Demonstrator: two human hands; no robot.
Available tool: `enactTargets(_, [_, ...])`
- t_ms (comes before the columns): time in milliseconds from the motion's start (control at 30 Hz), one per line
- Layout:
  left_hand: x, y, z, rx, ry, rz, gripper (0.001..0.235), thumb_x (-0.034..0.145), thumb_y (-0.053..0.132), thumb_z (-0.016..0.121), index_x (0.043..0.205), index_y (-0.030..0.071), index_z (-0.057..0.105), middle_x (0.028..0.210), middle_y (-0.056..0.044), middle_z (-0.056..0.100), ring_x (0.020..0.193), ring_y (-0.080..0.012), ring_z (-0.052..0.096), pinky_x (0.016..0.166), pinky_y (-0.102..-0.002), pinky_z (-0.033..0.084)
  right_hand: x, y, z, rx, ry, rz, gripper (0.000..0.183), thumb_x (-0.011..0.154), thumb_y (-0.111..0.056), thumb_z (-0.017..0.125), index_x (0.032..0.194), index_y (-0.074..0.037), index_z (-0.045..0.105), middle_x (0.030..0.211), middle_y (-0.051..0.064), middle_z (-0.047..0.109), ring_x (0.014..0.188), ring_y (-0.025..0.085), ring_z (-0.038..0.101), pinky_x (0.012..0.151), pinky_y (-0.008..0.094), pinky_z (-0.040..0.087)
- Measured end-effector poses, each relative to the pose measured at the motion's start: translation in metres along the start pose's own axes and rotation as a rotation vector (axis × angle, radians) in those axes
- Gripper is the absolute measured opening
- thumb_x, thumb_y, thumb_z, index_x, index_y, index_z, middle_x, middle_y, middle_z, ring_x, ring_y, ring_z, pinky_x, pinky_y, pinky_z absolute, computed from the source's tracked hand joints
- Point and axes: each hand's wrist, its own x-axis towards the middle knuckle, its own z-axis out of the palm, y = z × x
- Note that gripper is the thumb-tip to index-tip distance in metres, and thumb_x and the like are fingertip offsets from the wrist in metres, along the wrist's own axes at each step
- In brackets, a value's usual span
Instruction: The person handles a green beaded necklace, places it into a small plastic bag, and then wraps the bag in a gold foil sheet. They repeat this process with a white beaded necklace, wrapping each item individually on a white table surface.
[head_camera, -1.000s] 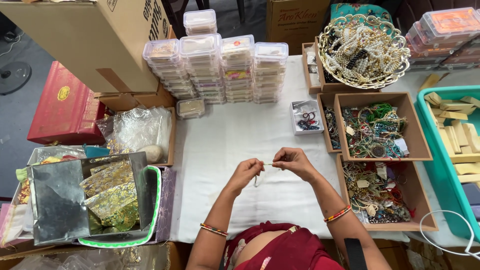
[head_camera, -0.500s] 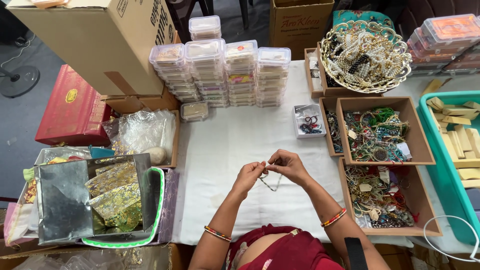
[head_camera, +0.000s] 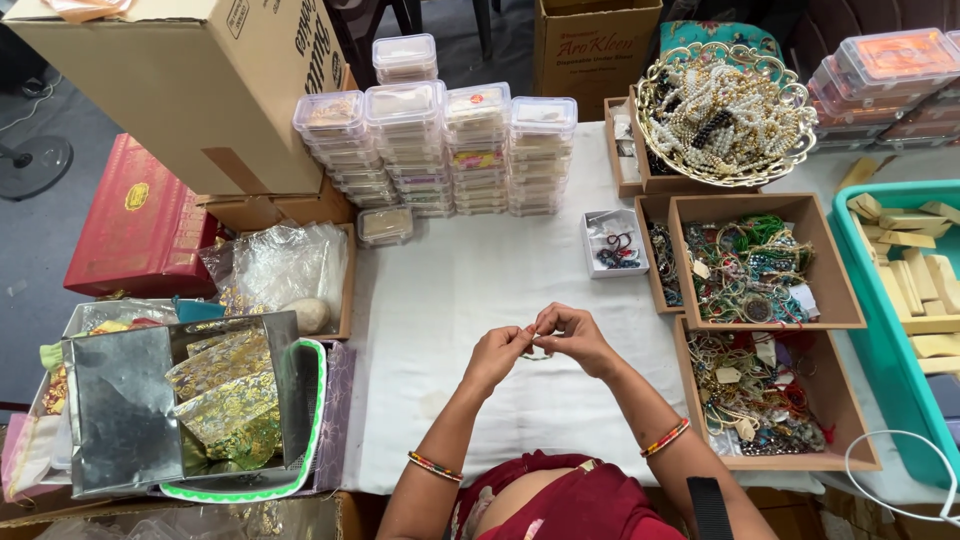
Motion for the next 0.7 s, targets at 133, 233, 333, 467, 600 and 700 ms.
enactTargets(133, [0.003,-0.012,-0.004,-0.548,-0.121,0.037,0.048,0.114,0.043,0.063,0.099,-0.003,0.068,0.077,0.003,0.063,0.062,-0.0026,0.045,0.055,-0.02,0.037,-0.003,0.034,-0.005,0.332,-0.107,0.05,0.011,0.089,0.007,0.077,0.092,0.0,0.07,0.104,0.009,0.064,0.082,0.016,0.063,0.069,0.031,0.055])
enactTargets(233, [-0.018,0.04,-0.009,-0.95,-0.1,-0.035,0.03,0.108,0.033,0.059,0.11,0.005,0.069,0.079,0.006,0.066,0.053,-0.0025,0.034,0.044,-0.02,0.028,-0.003,0.035,0.01,0.504,-0.006,0.06,0.016,0.086,0.009,0.074,0.092,-0.004,0.069,0.106,0.007,0.063,0.087,0.015,0.066,0.073,0.031,0.057])
enactTargets(333, [-0.025,0.058,-0.005,-0.9,0.049,-0.019,0.031,0.096,0.015,0.055,0.122,0.01,0.07,0.097,0.007,0.078,0.055,-0.0037,0.038,0.049,-0.021,0.034,0.0,0.029,0.023,0.378,0.128,-0.018,0.021,0.081,0.014,0.072,0.09,-0.005,0.066,0.111,0.004,0.064,0.101,0.014,0.068,0.09,0.031,0.06])
enactTargets(467, [-0.032,0.065,-0.002,-0.14,0.244,0.107,0.034,0.086,0.011,0.06,0.118,0.012,0.07,0.098,0.0,0.078,0.056,-0.0082,0.054,0.054,-0.026,0.044,0.003,-0.001,0.025,-0.461,0.19,-0.268,0.014,0.083,0.01,0.07,0.09,-0.002,0.07,0.111,0.005,0.07,0.098,0.017,0.072,0.081,0.033,0.062])
enactTargets(600, [-0.022,0.042,0.002,0.071,0.225,0.14,0.015,0.087,0.018,0.071,0.097,0.008,0.072,0.086,-0.001,0.073,0.063,-0.0082,0.058,0.058,-0.026,0.045,0.009,-0.03,0.022,-0.757,0.127,-0.38,0.015,0.084,0.007,0.073,0.091,-0.005,0.072,0.11,0.006,0.071,0.096,0.019,0.072,0.077,0.032,0.061])
enactTargets(700, [0.002,0.007,0.0,-0.36,0.073,0.091,0.009,0.088,0.015,0.071,0.088,0.008,0.067,0.077,0.002,0.066,0.061,-0.0052,0.047,0.053,-0.024,0.037,0.015,-0.039,0.022,-0.57,0.113,-0.26,0.014,0.083,0.003,0.076,0.095,-0.005,0.073,0.114,0.006,0.072,0.098,0.019,0.073,0.083,0.032,0.06])
